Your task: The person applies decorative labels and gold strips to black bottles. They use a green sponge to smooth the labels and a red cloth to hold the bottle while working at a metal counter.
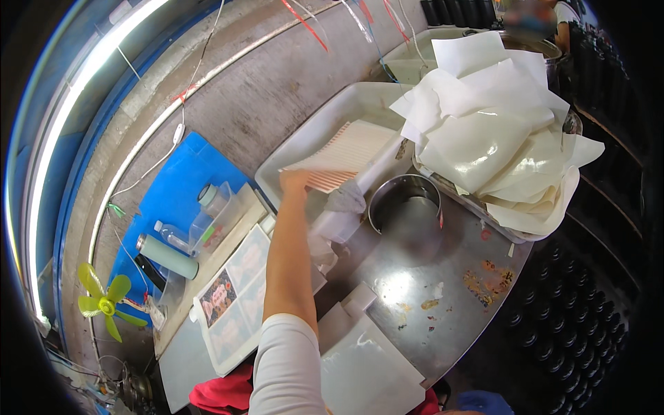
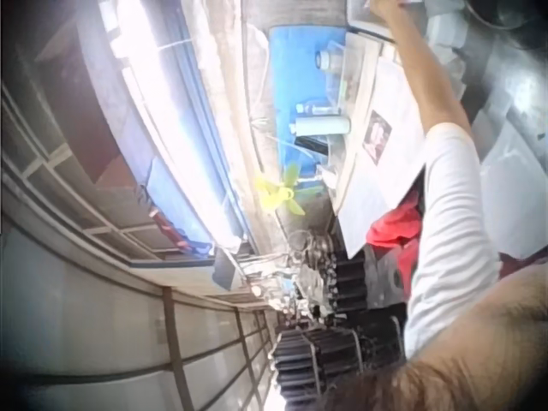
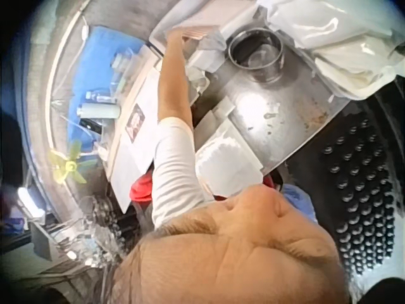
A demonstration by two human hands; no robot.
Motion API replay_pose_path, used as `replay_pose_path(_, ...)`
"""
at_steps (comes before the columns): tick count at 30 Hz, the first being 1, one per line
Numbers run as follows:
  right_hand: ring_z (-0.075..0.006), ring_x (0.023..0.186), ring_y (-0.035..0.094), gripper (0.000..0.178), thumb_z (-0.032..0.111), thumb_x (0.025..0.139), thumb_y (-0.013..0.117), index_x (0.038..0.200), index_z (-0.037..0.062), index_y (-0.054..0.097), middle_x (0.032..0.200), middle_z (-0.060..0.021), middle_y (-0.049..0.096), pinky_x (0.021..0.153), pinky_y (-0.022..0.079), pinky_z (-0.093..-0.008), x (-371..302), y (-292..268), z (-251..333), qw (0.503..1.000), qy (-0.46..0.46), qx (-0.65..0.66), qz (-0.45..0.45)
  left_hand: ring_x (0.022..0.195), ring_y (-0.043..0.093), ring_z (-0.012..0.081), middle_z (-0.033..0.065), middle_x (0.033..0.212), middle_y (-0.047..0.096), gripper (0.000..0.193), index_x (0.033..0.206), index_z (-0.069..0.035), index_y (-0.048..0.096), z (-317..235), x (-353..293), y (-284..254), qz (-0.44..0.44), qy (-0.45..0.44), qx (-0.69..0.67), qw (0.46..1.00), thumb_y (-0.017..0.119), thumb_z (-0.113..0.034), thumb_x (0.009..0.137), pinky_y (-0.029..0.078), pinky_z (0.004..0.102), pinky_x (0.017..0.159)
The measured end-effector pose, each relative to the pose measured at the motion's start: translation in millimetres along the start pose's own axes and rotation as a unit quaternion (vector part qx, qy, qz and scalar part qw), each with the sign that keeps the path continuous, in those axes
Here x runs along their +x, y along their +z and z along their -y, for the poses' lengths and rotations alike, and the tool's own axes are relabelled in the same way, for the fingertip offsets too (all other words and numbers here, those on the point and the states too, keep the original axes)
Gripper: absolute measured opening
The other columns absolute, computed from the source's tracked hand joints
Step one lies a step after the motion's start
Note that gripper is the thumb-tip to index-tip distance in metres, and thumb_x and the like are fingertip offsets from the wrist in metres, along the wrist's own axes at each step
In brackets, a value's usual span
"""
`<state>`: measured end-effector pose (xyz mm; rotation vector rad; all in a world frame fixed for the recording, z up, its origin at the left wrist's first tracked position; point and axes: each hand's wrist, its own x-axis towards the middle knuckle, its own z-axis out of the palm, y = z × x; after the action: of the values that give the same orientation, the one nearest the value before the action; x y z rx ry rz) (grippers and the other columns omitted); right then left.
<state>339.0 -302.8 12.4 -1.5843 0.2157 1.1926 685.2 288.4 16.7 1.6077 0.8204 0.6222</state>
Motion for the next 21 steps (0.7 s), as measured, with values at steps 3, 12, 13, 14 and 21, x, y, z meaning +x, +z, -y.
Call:
replay_pose_path(3, -0.0126, 0.095, 0.059, 0.025, 0.011, 0.088, 0.057, 0.112, 0.0023, 0.061, 0.101, -0.0072, 0.065, 0.081, 0.047, -0.0309, -5.0, 3.4, 34.5, 0.993, 0.052, -0.102, -0.011, 0.077, 0.062, 0.0272, 0.0205, 0.09, 0.059, 0.032, 0.105, 0.009, 0.051, -0.8, 3.5, -29.4, -0.084, 0.034, 0.164, 0.982, 0.058, 0.001, 0.074, 0.05, 0.0356, 0.057)
replay_pose_path(12, -0.0158, 0.086, 0.063, 0.035, 0.006, 0.081, 0.066, 0.115, -0.0016, 0.058, 0.098, -0.0096, 0.066, 0.079, 0.051, -0.0274, 6.5, 3.0, -31.9, 0.986, -0.164, -0.025, -0.03, 0.071, 0.061, 0.0187, 0.015, 0.086, 0.063, 0.049, 0.117, 0.001, 0.052, -151.4, -164.1, -71.8, 0.136, 0.204, 0.088, 0.965, 0.069, -0.002, 0.071, 0.051, 0.0311, 0.058)
replay_pose_path(13, -0.0133, 0.086, 0.063, 0.034, 0.004, 0.078, 0.067, 0.112, 0.0015, 0.061, 0.095, -0.0068, 0.067, 0.078, 0.051, -0.0264, 2.8, 8.3, -19.4, 0.974, -0.203, -0.09, -0.056, 0.065, 0.059, 0.0149, 0.0102, 0.08, 0.06, 0.045, 0.115, 0.0, 0.053, -174.0, -208.4, -87.4, 0.142, 0.212, 0.09, 0.963, 0.068, 0.001, 0.073, 0.05, 0.0264, 0.053)
replay_pose_path(14, -0.0123, 0.084, 0.063, 0.035, 0.003, 0.076, 0.068, 0.111, 0.0011, 0.061, 0.093, -0.0066, 0.067, 0.077, 0.05, -0.0258, 6.8, 10.7, -30.2, 0.974, -0.197, -0.095, -0.053, 0.063, 0.058, 0.0135, 0.0076, 0.076, 0.058, 0.042, 0.114, 0.0, 0.053, -181.4, -243.7, -114.0, 0.159, 0.233, 0.105, 0.954, 0.067, 0.002, 0.074, 0.051, 0.0273, 0.055)
replay_pose_path(21, -0.0146, 0.089, 0.061, 0.034, -0.003, 0.077, 0.063, 0.111, -0.0008, 0.06, 0.098, -0.0078, 0.063, 0.082, 0.048, -0.0262, -10.8, 101.6, -8.7, 0.963, -0.247, -0.094, 0.044, 0.058, 0.06, 0.0138, 0.007, 0.077, 0.06, 0.022, 0.103, 0.001, 0.061, -192.2, -443.1, -353.6, 0.11, 0.268, 0.161, 0.944, 0.061, 0.003, 0.081, 0.049, 0.0223, 0.053)
